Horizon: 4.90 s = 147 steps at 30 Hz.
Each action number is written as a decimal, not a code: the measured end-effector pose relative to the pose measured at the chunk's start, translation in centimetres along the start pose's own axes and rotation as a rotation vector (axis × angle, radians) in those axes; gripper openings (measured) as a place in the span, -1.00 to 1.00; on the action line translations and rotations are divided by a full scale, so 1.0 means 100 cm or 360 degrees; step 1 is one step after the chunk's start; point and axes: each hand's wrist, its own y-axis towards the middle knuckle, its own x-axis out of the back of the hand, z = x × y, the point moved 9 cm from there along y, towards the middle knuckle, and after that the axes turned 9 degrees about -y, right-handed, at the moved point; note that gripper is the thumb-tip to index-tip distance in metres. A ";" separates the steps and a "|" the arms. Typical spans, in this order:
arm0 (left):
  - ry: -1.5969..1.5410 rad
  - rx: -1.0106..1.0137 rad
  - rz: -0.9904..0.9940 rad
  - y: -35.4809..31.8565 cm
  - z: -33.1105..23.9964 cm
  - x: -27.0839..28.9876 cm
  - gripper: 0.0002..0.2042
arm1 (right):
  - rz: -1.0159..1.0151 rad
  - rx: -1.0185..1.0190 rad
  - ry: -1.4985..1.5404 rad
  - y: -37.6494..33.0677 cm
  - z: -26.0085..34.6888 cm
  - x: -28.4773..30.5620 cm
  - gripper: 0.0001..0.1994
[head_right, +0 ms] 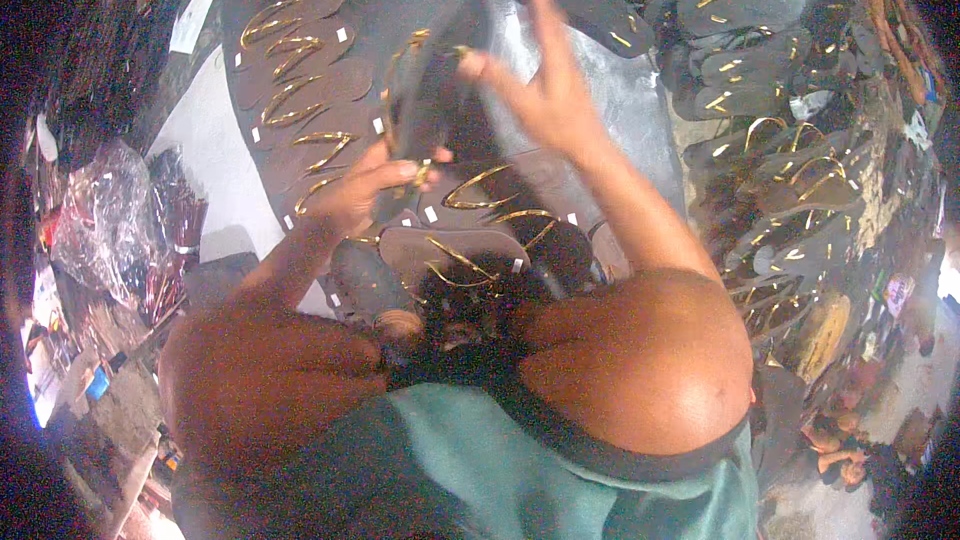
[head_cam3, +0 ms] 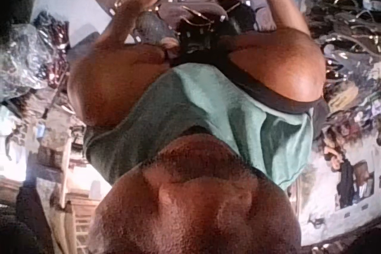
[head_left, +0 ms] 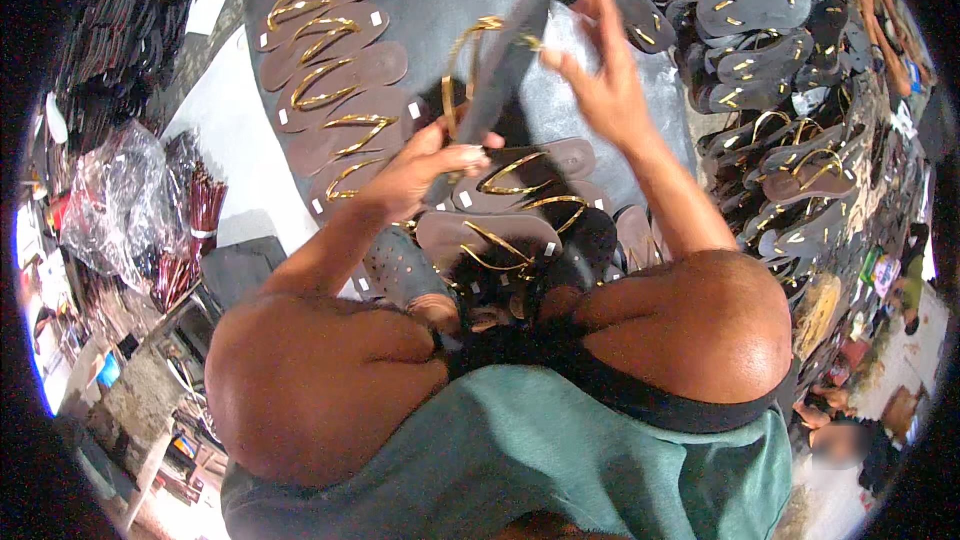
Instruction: The person sits on the floor and arranges multiple flip-flops with gold straps in neat rows on a white surface. They pick up each flip-flop, align it, and place it down repeatedly.
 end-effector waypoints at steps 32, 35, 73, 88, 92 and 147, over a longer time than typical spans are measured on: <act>0.2051 -0.0717 -0.0546 -0.006 -0.074 0.012 -0.21 | -0.0624 -0.1123 0.0190 -0.074 -0.104 0.098 -0.36; 0.2273 -0.0826 -0.0447 0.002 -0.086 -0.011 -0.17 | 0.0334 -0.1337 0.0912 -0.073 -0.065 -0.002 -0.42; 0.1667 -0.0216 -0.0783 0.028 0.008 0.087 -0.60 | 0.0295 -0.1116 0.0103 -0.143 -0.176 -0.030 -0.59; 0.2273 -0.0893 -0.0730 0.018 0.014 0.063 -0.71 | 0.0378 -0.0778 -0.0932 -0.133 -0.140 -0.019 -0.56; 0.2556 -0.0760 -0.0726 0.017 0.025 0.055 -0.65 | 0.0339 -0.0660 -0.1312 -0.142 -0.147 -0.021 -0.52; 0.1976 -0.0379 -0.0371 -0.041 0.016 0.056 -0.56 | -0.0783 -0.1513 -0.1385 0.001 -0.342 0.511 -0.52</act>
